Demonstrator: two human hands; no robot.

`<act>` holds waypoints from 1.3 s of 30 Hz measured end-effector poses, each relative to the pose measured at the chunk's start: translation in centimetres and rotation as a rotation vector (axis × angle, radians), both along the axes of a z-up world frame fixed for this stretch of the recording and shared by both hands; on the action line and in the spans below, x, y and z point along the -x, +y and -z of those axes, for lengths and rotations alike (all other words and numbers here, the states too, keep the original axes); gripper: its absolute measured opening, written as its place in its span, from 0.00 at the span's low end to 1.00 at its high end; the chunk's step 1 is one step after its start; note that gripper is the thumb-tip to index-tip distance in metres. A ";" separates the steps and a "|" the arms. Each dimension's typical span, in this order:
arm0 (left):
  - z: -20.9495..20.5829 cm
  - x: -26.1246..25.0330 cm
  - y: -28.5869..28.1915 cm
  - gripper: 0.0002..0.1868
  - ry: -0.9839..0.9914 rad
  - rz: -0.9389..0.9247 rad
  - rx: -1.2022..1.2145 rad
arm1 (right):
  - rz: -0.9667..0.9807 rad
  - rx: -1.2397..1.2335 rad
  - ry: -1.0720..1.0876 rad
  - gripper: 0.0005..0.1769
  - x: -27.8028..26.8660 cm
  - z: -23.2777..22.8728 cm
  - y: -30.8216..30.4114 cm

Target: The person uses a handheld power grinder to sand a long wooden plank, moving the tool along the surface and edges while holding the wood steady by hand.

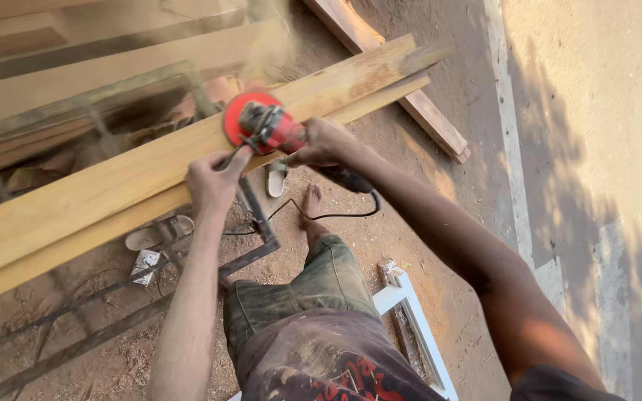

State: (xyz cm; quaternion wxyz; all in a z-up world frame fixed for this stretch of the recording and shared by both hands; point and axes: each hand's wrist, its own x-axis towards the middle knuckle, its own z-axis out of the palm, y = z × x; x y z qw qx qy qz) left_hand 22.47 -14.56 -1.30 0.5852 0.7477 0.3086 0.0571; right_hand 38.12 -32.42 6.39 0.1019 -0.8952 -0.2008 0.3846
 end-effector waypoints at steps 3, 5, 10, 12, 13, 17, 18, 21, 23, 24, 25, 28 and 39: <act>0.4 -6.9 -5.1 0.27 -0.005 0.080 0.027 | 0.059 -0.047 -0.070 0.31 -4.9 -0.4 -6.4; 0.5 -11.7 -9.1 0.27 0.009 0.128 0.032 | 0.118 -0.039 -0.089 0.31 -8.5 -0.8 -11.1; 0.1 -21.9 -17.7 0.29 0.008 0.192 0.011 | 0.235 0.027 -0.032 0.30 -17.4 -1.0 -20.3; 0.2 -24.3 -20.8 0.29 0.036 0.207 0.031 | 0.232 0.017 0.002 0.29 -20.1 -0.5 -23.4; 0.3 -25.2 -21.9 0.29 0.054 0.214 0.036 | 0.229 0.007 0.023 0.28 -21.0 -0.2 -24.7; 0.2 -29.1 -26.0 0.28 0.047 0.285 0.066 | 0.332 -0.016 0.082 0.25 -23.7 -0.2 -29.6; 0.3 -30.1 -26.9 0.27 0.022 0.291 0.065 | 0.346 -0.006 0.067 0.24 -24.3 -0.4 -30.6; 0.5 -31.8 -29.8 0.26 -0.042 0.332 0.019 | 0.367 -0.021 -0.002 0.23 -24.3 -1.0 -33.7; 0.6 -32.9 -30.5 0.25 -0.092 0.349 -0.053 | 0.420 -0.060 0.004 0.23 -24.4 -0.9 -34.6; 0.5 -33.2 -30.7 0.25 -0.115 0.349 -0.098 | 0.471 -0.081 0.043 0.23 -24.3 -0.7 -34.9; 0.4 -33.3 -30.7 0.25 -0.142 0.351 -0.144 | 0.524 -0.105 0.078 0.24 -24.1 -0.5 -35.1; -0.4 -31.8 -28.5 0.25 0.082 0.394 -0.038 | 0.474 -0.110 0.054 0.27 -23.1 0.7 -33.6; -0.9 -5.1 -6.1 0.23 0.006 -0.094 -0.122 | -0.141 -0.213 -0.034 0.39 -8.0 2.8 -5.4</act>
